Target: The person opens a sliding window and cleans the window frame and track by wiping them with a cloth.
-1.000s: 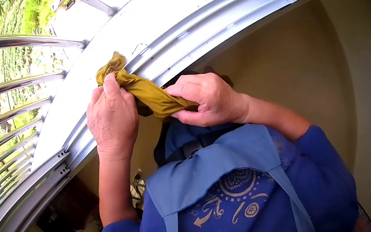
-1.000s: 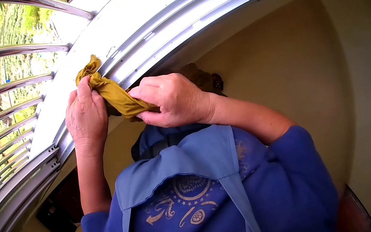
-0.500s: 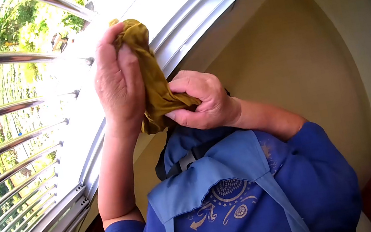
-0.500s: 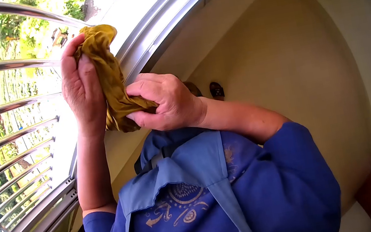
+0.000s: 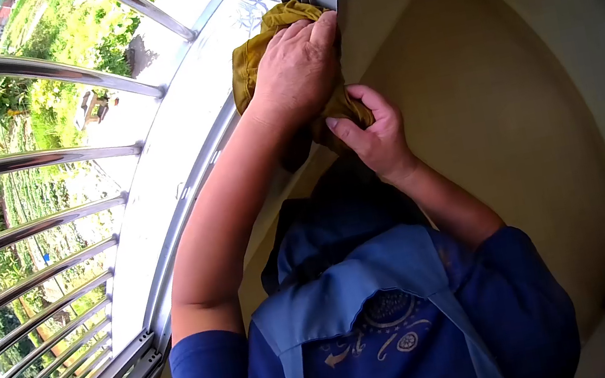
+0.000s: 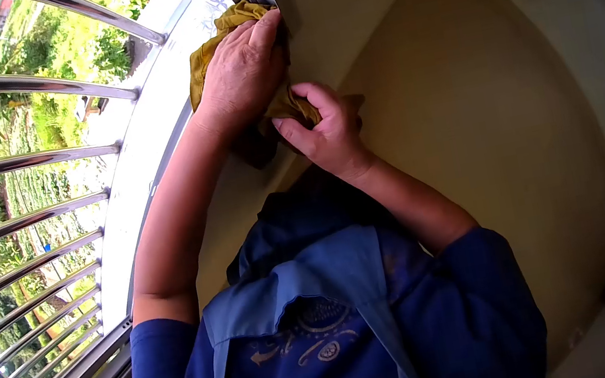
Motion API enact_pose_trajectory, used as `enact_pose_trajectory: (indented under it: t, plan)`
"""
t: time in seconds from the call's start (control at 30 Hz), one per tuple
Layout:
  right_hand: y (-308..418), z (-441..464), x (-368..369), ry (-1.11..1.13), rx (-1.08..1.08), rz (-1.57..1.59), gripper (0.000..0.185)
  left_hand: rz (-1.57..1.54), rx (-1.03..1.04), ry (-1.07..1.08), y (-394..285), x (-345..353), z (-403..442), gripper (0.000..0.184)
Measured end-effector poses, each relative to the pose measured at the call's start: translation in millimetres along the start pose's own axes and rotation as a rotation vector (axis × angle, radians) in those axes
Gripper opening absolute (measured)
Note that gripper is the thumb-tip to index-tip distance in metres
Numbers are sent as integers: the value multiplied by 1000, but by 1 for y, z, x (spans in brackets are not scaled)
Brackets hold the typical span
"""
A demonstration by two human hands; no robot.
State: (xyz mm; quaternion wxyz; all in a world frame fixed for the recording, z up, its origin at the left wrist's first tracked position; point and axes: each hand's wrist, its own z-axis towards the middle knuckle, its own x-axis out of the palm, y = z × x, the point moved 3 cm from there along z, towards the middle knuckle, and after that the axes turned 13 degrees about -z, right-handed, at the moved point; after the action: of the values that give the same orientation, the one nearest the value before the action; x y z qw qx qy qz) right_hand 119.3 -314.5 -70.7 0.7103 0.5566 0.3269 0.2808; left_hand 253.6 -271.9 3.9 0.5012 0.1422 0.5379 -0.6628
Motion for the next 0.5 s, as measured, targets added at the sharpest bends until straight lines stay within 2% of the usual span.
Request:
enact_pose_trajectory:
  t: [0.1, 0.17, 0.27, 0.33, 0.47, 0.5]
  plan:
    - [0, 1, 3, 24, 58, 39, 32, -15, 34, -27, -2, -7, 1, 37]
    - [1, 5, 6, 36, 78, 70, 32, 109, -96, 79, -9, -15, -2, 35]
    - [-1, 0, 13, 76, 107, 115, 33, 129, -172, 64, -15, -31, -41, 34]
    - [18, 0, 18, 232, -238, -183, 34, 162, -168, 39, -21, -50, -77, 33]
    - [25, -12, 42, 521, -299, -121, 31, 219, -278, -57, -35, -79, -146, 35]
    - [28, -14, 47, 573, -288, -69, 31, 204, -338, -79, -34, -86, -160, 28]
